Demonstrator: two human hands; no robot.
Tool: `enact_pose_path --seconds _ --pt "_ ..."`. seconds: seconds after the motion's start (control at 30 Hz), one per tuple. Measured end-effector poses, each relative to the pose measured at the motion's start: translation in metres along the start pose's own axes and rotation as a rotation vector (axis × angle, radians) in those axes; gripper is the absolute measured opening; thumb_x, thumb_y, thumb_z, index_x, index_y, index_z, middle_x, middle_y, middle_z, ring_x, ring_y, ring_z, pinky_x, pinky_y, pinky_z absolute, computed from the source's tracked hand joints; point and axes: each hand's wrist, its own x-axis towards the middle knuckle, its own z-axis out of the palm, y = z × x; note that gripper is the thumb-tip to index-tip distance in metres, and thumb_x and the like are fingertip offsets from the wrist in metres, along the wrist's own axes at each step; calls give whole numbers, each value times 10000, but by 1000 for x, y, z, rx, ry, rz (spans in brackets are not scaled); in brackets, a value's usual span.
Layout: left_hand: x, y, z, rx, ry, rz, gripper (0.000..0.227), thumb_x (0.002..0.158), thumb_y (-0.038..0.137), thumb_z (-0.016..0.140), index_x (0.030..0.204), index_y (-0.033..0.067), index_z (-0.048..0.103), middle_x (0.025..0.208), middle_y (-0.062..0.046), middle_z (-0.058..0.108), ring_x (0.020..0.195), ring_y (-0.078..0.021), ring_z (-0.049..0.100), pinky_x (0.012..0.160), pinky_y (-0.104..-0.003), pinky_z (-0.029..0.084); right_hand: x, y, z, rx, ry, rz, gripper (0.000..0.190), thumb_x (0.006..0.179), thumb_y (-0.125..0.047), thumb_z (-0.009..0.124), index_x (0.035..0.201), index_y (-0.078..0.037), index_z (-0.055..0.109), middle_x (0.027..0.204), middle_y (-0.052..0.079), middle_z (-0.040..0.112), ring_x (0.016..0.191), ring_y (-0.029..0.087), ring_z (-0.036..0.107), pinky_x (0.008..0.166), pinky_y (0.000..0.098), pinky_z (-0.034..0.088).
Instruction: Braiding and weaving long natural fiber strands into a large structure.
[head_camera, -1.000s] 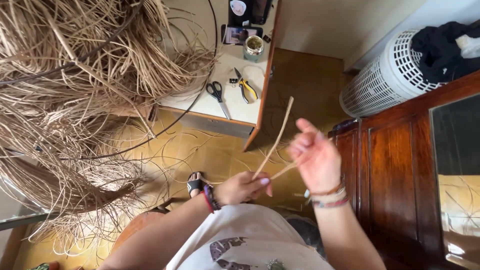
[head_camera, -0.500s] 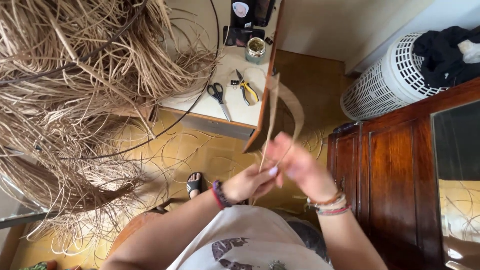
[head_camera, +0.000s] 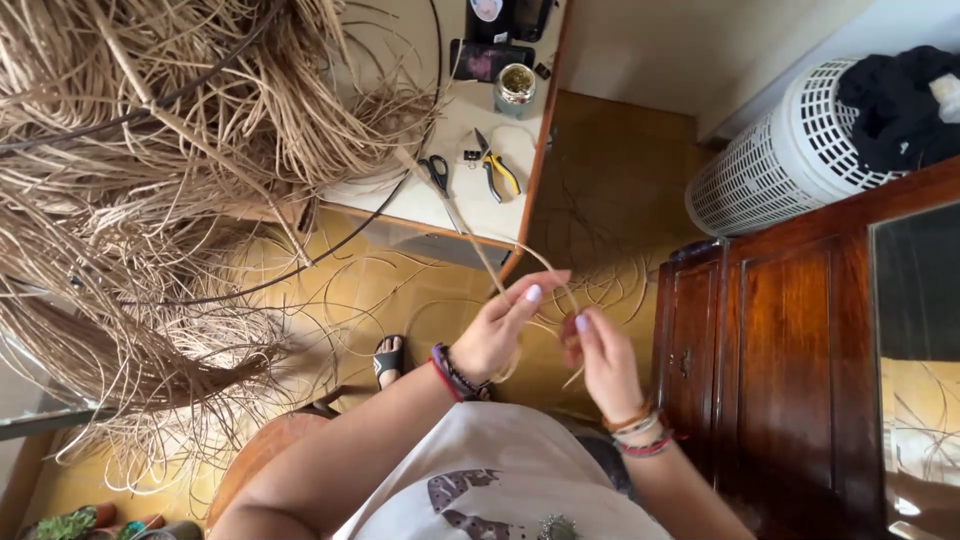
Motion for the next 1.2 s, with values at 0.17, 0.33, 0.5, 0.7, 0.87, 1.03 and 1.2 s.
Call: enact_pose_path --seconds 0.17,0.33,0.5,0.7,0.87,1.03,1.2 --pt "3 -10 3 -202 -308 29 534 1113 383 371 1541 69 428 1551 -162 440 1104 -224 605 705 -242 584 -8 -45 10 39 -45 -166 251 1058 -127 449 961 -67 673 704 65 716 681 174 753 641 323 591" --pt "-14 40 12 -57 -438 65 550 1113 425 338 1435 30 543 1682 -215 230 1298 -361 549 570 -247 612 -21 -30 13 33 -129 -178 266 1044 -133 447 907 -71 666 587 68 708 568 183 726 552 328 591" --pt "-3 47 -6 -48 -342 211 584 1095 493 327 1432 59 525 1435 -135 592 1354 -211 533 1114 -352 380 -33 -37 10 115 -219 -143 296 1066 -174 386 915 -19 587 589 24 536 479 133 537 487 259 489" --pt "-1 55 -24 -26 -507 189 571 1113 526 303 1408 105 552 1433 -89 600 1401 -217 518 1202 -385 353 -31 -22 1 67 -365 -180 290 1066 -199 434 955 -47 655 724 27 699 641 141 675 642 264 585" --pt "-4 59 -23 -25 -639 133 620 1113 520 277 1423 47 530 1445 -112 583 1371 -222 535 1239 -411 355 -23 -15 -10 148 -457 -158 301 1071 -203 431 963 -25 649 752 59 682 617 165 664 620 279 605" --pt "-13 91 -11 106 -617 105 754 1085 508 305 1370 -166 487 1373 -455 494 1323 -625 444 1118 -675 343 -17 -1 -11 237 -405 -281 348 1062 -140 424 875 -8 687 565 70 645 495 139 622 546 298 547" --pt "-2 71 -21 126 -638 94 717 1096 529 283 1404 -66 536 1414 -346 542 1354 -530 478 1136 -597 377 -18 4 -19 319 -432 -268 376 1065 -130 405 902 41 698 587 66 560 524 100 512 504 249 483"
